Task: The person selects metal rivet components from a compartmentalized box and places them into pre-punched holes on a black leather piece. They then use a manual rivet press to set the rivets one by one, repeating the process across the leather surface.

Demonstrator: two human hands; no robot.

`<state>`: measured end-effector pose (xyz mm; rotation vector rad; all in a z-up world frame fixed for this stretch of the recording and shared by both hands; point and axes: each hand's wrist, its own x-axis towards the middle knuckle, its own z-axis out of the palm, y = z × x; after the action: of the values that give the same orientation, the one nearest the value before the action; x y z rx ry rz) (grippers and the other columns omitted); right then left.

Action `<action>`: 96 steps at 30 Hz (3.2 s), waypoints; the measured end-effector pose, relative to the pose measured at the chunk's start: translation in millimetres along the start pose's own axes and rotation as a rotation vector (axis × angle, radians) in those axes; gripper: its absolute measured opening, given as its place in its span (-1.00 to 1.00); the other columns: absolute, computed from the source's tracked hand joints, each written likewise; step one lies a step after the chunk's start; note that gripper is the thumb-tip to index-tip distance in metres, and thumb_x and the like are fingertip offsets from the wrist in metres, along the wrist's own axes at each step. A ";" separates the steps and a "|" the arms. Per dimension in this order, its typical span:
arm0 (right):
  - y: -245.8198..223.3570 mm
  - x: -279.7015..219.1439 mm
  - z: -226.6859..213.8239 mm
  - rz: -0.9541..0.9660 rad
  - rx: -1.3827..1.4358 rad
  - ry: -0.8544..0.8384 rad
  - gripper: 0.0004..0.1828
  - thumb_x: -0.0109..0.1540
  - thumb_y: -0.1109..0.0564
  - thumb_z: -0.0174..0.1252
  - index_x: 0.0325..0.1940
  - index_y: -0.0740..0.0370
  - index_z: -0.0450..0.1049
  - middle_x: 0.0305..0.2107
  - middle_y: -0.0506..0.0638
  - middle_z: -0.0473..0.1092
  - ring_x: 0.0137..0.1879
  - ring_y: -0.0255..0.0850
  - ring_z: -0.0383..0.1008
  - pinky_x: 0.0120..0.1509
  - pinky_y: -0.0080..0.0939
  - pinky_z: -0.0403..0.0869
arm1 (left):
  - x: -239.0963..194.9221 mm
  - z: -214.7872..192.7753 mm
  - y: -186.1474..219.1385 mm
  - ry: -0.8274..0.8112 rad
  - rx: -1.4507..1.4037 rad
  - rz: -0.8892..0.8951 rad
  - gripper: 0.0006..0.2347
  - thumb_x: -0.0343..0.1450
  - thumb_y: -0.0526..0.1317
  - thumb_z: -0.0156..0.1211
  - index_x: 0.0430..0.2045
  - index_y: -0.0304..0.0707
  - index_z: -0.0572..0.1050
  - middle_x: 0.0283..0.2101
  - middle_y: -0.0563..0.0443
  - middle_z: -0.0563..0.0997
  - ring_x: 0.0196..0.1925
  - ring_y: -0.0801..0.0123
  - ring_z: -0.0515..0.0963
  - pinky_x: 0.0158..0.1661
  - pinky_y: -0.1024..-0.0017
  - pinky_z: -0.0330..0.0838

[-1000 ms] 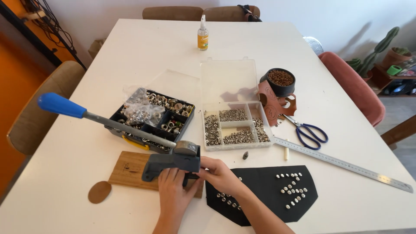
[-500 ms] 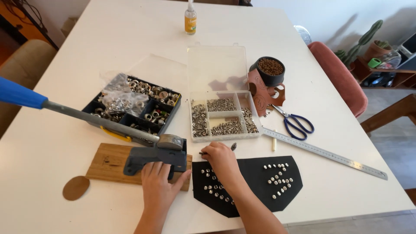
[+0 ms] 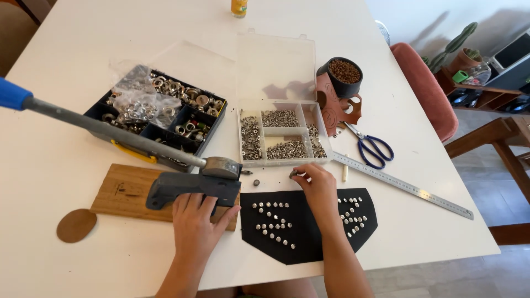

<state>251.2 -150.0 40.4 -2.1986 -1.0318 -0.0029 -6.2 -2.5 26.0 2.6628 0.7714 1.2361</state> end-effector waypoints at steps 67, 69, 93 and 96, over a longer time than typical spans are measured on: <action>-98.6 -35.3 73.3 -0.119 0.822 -0.204 -0.64 0.22 0.22 0.35 0.11 0.22 0.59 0.13 0.24 0.46 0.31 0.41 0.32 0.27 0.44 0.50 | 0.9 -1.7 3.9 0.252 -0.410 -0.155 -0.84 0.43 -0.15 0.33 -0.38 -0.26 0.55 -0.40 -0.02 0.54 -0.27 0.11 0.63 -0.03 0.20 0.47; -94.4 -36.0 75.2 -0.128 0.849 -0.211 -0.64 0.21 0.23 0.36 0.10 0.23 0.60 0.12 0.23 0.46 0.30 0.38 0.34 0.27 0.41 0.51 | 0.6 -3.6 5.5 0.245 -0.449 -0.167 -0.83 0.43 -0.15 0.33 -0.39 -0.27 0.55 -0.41 -0.03 0.54 -0.27 0.10 0.63 -0.04 0.19 0.47; -126.5 -32.0 52.8 -0.241 0.883 -0.236 -0.62 0.22 0.21 0.34 0.14 0.17 0.57 0.35 0.16 0.26 0.50 0.26 0.13 0.48 0.39 0.25 | -4.4 21.0 -1.0 0.212 -0.440 -0.145 -0.98 0.40 -0.28 0.36 -0.43 -0.09 0.63 -0.41 0.13 0.62 -0.25 0.30 0.63 -0.01 0.27 0.36; -129.0 -32.0 54.7 -0.217 0.900 -0.201 -0.47 0.19 0.22 0.40 0.24 0.18 0.51 0.33 0.16 0.28 0.48 0.26 0.15 0.47 0.38 0.28 | -7.4 23.5 -3.9 0.213 -0.424 -0.119 -0.95 0.37 -0.29 0.39 -0.46 -0.11 0.61 -0.46 0.13 0.58 -0.29 0.30 0.62 -0.03 0.27 0.38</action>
<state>127.0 -82.5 66.3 -1.2829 -1.0891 0.4954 5.6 -0.1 4.1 2.1454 0.5988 1.4753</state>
